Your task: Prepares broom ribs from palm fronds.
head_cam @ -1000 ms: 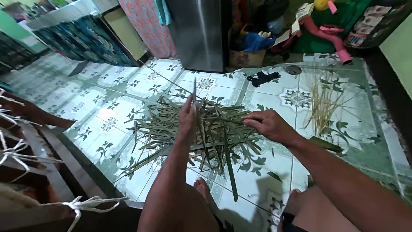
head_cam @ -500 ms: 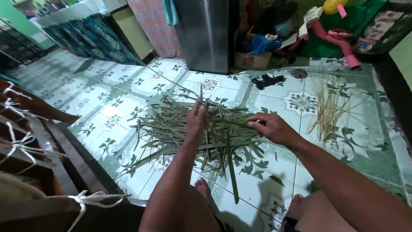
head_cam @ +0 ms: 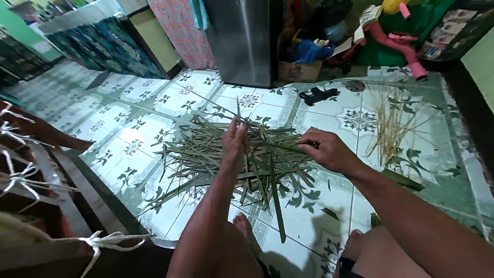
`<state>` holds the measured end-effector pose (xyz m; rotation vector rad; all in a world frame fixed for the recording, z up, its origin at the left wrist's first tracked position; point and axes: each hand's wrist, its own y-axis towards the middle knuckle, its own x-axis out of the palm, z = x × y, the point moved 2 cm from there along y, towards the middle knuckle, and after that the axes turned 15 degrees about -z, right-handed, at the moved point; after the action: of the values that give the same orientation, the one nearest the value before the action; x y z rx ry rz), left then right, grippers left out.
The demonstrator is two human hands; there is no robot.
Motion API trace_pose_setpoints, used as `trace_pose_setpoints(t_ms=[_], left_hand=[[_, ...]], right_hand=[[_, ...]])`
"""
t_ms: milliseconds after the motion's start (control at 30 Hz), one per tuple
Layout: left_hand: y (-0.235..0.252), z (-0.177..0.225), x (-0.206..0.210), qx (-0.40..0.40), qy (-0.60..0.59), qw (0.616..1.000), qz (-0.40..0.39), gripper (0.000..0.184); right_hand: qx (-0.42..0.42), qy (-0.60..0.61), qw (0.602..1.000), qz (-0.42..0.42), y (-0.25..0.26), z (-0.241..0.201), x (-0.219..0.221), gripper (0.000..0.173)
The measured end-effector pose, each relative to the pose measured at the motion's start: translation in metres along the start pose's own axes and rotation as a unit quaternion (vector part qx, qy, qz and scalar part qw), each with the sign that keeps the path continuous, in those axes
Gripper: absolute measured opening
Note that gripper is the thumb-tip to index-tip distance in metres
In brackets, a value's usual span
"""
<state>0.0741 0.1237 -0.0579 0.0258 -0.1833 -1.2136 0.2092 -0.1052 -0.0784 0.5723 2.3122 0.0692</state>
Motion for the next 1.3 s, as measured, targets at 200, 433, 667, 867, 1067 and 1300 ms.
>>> trace_pose_setpoints(t_ms=[200,433,667,867,1067,1300], left_hand=[[-0.004,0.012,-0.015,0.041,0.011,0.999,0.006,0.049],[-0.006,-0.002,0.003,0.03,0.003,1.0,0.004,0.05],[-0.004,0.002,0.008,0.033,-0.003,0.999,-0.014,0.05],[-0.005,0.004,-0.005,0.048,0.009,0.999,-0.001,0.049],[-0.006,-0.001,-0.002,0.066,-0.001,0.997,-0.033,0.053],[-0.014,-0.015,0.022,0.021,0.004,0.991,-0.132,0.052]], right_hand=[[-0.005,0.013,1.0,0.005,-0.004,-0.004,-0.01,0.016],[0.09,0.088,0.987,-0.101,0.002,-0.004,-0.01,0.026],[0.057,0.05,0.995,-0.069,0.002,0.001,-0.01,0.028],[0.053,0.05,0.996,-0.061,0.0,0.007,-0.013,0.019],[0.131,0.146,0.963,-0.184,0.004,0.004,-0.01,0.034],[0.072,0.324,0.922,-0.202,0.004,-0.008,-0.003,0.033]])
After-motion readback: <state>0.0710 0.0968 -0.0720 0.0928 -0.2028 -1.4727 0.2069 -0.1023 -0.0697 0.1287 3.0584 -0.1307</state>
